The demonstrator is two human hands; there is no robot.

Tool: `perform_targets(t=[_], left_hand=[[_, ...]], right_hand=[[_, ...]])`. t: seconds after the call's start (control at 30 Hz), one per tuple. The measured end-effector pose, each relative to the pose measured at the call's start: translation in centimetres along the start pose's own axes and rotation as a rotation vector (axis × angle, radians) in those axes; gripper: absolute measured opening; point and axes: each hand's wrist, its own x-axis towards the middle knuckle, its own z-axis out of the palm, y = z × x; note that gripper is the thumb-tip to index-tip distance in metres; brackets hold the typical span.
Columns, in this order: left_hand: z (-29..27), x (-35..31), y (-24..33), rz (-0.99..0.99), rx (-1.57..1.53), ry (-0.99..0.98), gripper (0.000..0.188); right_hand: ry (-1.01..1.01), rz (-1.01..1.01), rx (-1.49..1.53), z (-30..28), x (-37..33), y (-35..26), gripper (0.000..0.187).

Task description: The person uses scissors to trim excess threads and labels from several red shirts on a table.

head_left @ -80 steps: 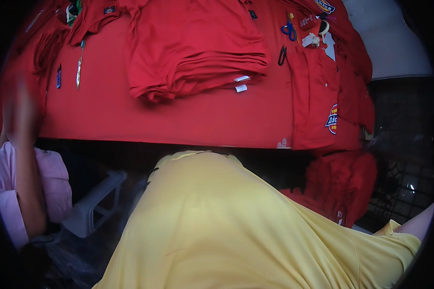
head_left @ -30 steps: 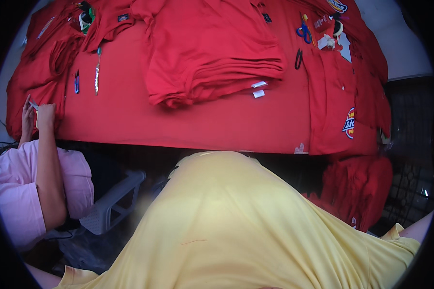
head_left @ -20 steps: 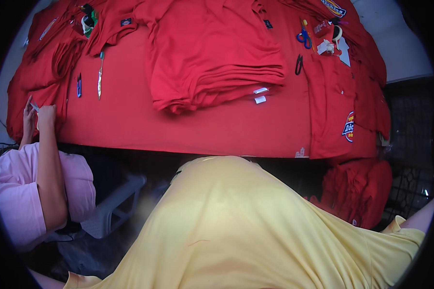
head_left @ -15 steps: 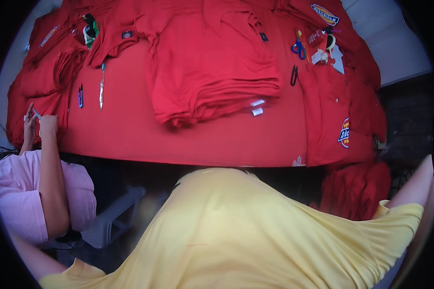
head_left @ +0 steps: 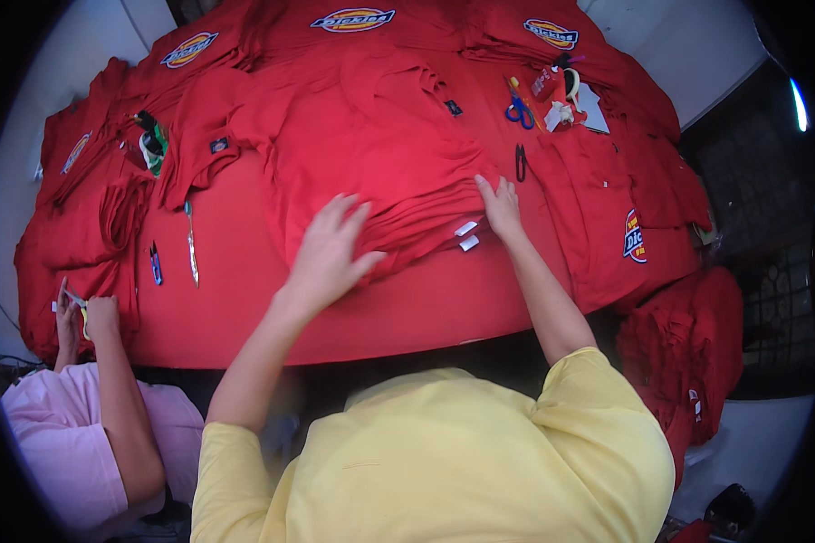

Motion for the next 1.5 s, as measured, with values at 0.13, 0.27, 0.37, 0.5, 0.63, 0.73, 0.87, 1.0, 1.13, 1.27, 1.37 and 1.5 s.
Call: perform_targets(t=[0.13,0.27,0.37,0.5,0.63,0.73,0.87,1.0,1.13,1.27,1.37,1.5], left_hand=[[5.3,8.3,4.6,0.233,0.027,0.167,0.088],[11.3,12.9,7.1,0.089,0.110,0.004,0.086],[10.9,14.8,3.8,0.023,0.072,-0.088,0.067],[11.2,17.2,-3.2,-0.181,-0.929,-0.050,0.049],[9.4,16.5,-2.6,-0.472,-1.422,-0.001,0.035],[10.3,16.4,-3.4,-0.476,-1.343,0.099,0.036],[11.7,15.8,-0.8,-0.297,-0.804,0.335,0.037],[10.3,15.4,4.8,-0.171,-0.091,0.289,0.073],[9.6,17.3,3.0,-0.363,-0.193,0.263,0.077],[7.8,17.0,-6.8,-0.604,-1.135,0.397,0.053],[5.8,15.5,-9.4,-0.833,-1.342,0.395,0.053],[7.0,16.2,-7.8,-0.620,-0.978,0.541,0.077]], right_hand=[[-0.487,0.220,0.895,-2.8,2.3,1.7,0.067],[-0.488,-0.025,0.745,-3.6,2.7,6.7,0.042],[-0.398,-0.165,0.591,-4.0,0.3,2.8,0.043],[-0.189,-0.375,0.289,-3.3,-1.0,2.2,0.040],[-0.171,-0.321,0.258,-3.1,-0.8,3.7,0.037],[-0.068,-0.394,0.108,-3.6,-0.5,2.4,0.031],[-0.073,-0.570,0.065,-4.6,2.3,1.2,0.021],[-0.191,-0.707,-0.226,-9.8,6.0,-5.1,0.012],[0.039,-1.079,0.036,-9.0,6.0,-9.7,0.011],[-0.126,-0.786,0.275,-4.4,3.9,-6.0,0.019],[0.006,-0.790,-0.040,-1.6,1.3,0.2,0.022],[0.104,-0.564,-0.066,-1.8,1.0,4.6,0.022]])
